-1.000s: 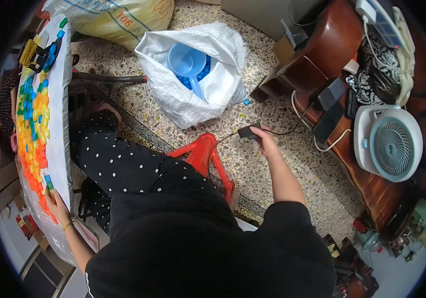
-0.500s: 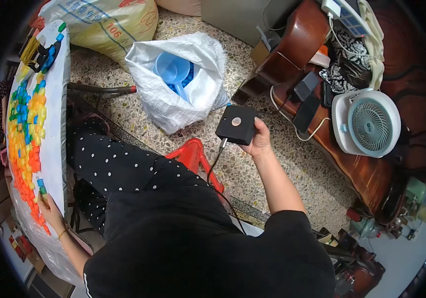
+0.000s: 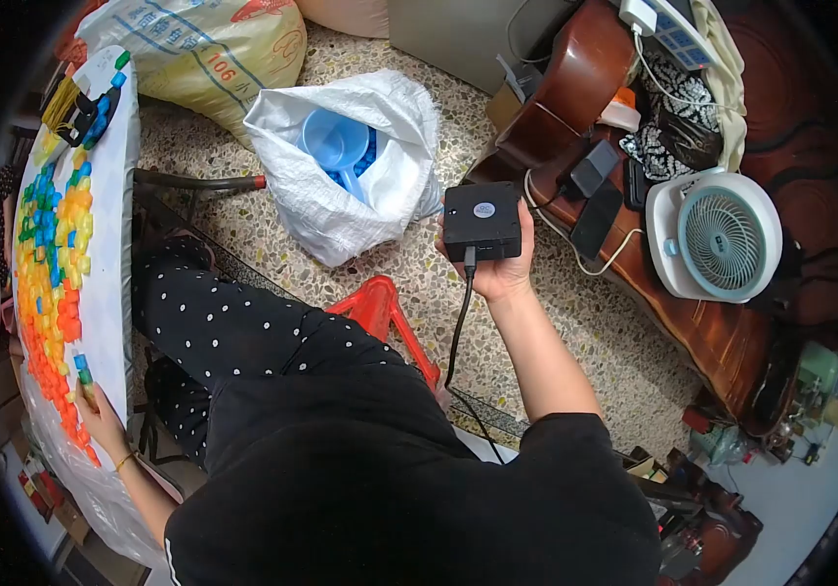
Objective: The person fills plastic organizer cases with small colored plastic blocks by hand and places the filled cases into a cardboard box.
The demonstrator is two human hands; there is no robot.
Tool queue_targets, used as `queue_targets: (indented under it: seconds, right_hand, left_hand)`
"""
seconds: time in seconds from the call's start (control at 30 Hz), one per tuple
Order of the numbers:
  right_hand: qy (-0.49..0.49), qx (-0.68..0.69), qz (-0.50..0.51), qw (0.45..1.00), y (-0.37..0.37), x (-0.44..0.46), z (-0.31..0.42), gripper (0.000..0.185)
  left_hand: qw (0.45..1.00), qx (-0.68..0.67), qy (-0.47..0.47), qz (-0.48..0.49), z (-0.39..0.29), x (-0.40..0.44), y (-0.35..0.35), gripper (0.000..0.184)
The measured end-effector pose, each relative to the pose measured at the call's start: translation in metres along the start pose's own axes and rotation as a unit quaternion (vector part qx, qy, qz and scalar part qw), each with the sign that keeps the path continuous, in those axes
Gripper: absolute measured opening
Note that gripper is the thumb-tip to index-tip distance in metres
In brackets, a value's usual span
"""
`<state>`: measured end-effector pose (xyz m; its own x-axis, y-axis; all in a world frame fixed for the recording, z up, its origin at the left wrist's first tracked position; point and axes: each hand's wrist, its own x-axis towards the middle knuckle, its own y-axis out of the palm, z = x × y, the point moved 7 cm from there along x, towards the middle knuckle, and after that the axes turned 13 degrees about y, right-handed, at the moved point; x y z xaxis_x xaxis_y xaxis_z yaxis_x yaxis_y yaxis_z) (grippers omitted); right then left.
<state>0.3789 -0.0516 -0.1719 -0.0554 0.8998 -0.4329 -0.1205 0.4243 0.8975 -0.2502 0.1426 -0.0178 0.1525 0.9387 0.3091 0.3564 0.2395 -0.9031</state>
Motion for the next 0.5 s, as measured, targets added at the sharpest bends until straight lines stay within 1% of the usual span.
queue_targets:
  seconds: [0.13,0.2,0.23,0.3,0.33,0.4,0.5]
  right_hand:
    - [0.003,0.016,-0.003,1.000,-0.007,0.003,-0.001,0.088]
    - [-0.003,0.009,-0.055,0.998,-0.015,0.003,0.001,0.078]
    - [-0.004,0.010,-0.055,0.998,-0.015,0.003,0.000,0.078]
    - [-0.027,0.027,-0.111,0.993,-0.014,0.003,0.000,0.065]
    - [-0.018,0.037,-0.145,0.989,-0.012,0.002,-0.002,0.054]
    - [-0.009,0.028,-0.159,0.987,-0.019,0.005,-0.003,0.054]
    - [0.003,0.020,-0.174,0.985,-0.024,0.007,-0.007,0.054]
  left_hand:
    - [1.000,-0.002,0.011,-0.007,-0.004,0.000,0.000,0.042]
    - [1.000,-0.004,-0.011,0.004,0.003,0.000,0.000,0.042]
    - [1.000,-0.004,-0.010,0.004,0.004,0.000,0.000,0.042]
    - [1.000,0.009,0.011,0.000,-0.002,0.001,0.000,0.043]
    - [1.000,0.009,0.011,0.000,-0.003,0.001,-0.001,0.043]
    - [1.000,0.009,-0.019,0.012,0.001,0.001,0.000,0.043]
    - [1.000,-0.002,0.010,0.000,-0.006,0.001,0.000,0.043]
